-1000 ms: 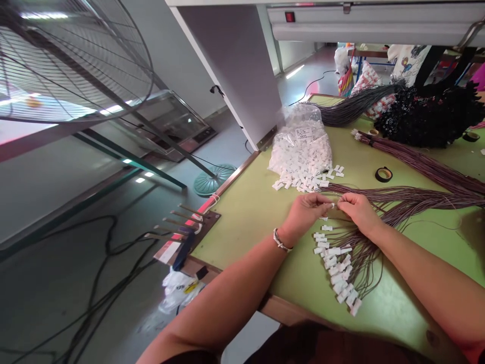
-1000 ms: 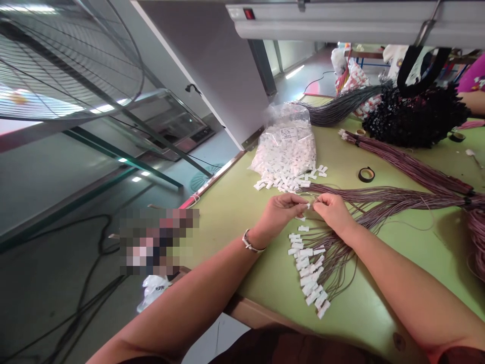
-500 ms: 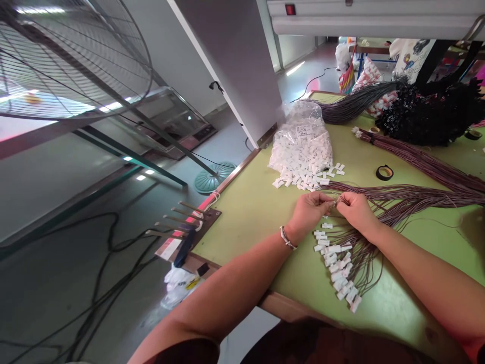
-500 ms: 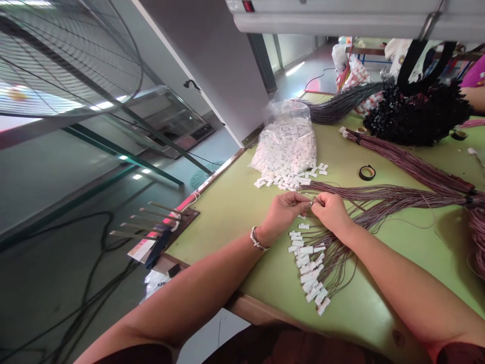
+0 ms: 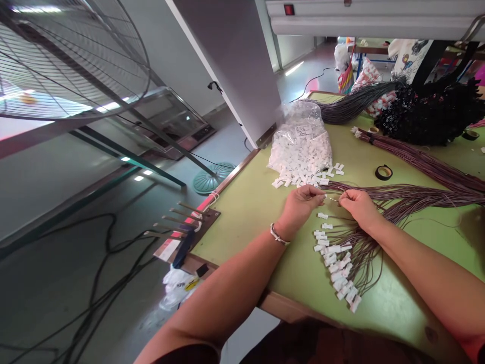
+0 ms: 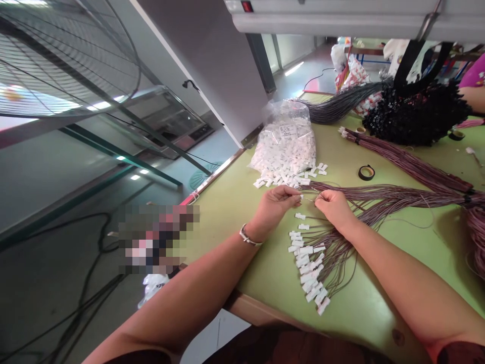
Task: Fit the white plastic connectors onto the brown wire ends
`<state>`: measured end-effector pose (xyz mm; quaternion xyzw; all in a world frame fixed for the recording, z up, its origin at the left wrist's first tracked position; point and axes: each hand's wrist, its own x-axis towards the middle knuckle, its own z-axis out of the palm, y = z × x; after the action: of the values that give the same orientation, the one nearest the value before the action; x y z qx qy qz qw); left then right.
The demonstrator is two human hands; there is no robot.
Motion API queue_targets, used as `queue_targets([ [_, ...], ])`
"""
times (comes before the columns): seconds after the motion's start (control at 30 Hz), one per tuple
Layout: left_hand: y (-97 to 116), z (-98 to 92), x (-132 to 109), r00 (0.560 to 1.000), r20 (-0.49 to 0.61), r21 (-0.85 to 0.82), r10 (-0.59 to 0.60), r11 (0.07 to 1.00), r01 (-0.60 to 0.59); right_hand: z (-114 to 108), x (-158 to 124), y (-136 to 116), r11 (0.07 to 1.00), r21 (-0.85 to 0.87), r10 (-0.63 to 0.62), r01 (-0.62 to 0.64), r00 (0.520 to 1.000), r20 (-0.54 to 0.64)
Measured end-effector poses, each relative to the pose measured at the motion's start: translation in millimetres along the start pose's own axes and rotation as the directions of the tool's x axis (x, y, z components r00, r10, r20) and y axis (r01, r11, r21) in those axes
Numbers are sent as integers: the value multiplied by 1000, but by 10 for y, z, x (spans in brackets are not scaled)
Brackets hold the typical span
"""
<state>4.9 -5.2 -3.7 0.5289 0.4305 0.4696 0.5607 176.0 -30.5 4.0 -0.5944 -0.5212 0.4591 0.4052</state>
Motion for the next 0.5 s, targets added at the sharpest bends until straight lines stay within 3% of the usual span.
queue_targets([
  [0.3,-49,4,-16,992,124,21,-21,1000,19,20,-3,-9,1000,-19,9,-9,1000,22],
  [0.4,-37,45,-41,984,142,163,106,978,-129,22,-11,-5,1000,-21,-11,12,999,47],
  [0.5,-8,102,-73,947,178,262,267,915,-307,5,-1,-1,1000,-9,-11,12,993,118],
])
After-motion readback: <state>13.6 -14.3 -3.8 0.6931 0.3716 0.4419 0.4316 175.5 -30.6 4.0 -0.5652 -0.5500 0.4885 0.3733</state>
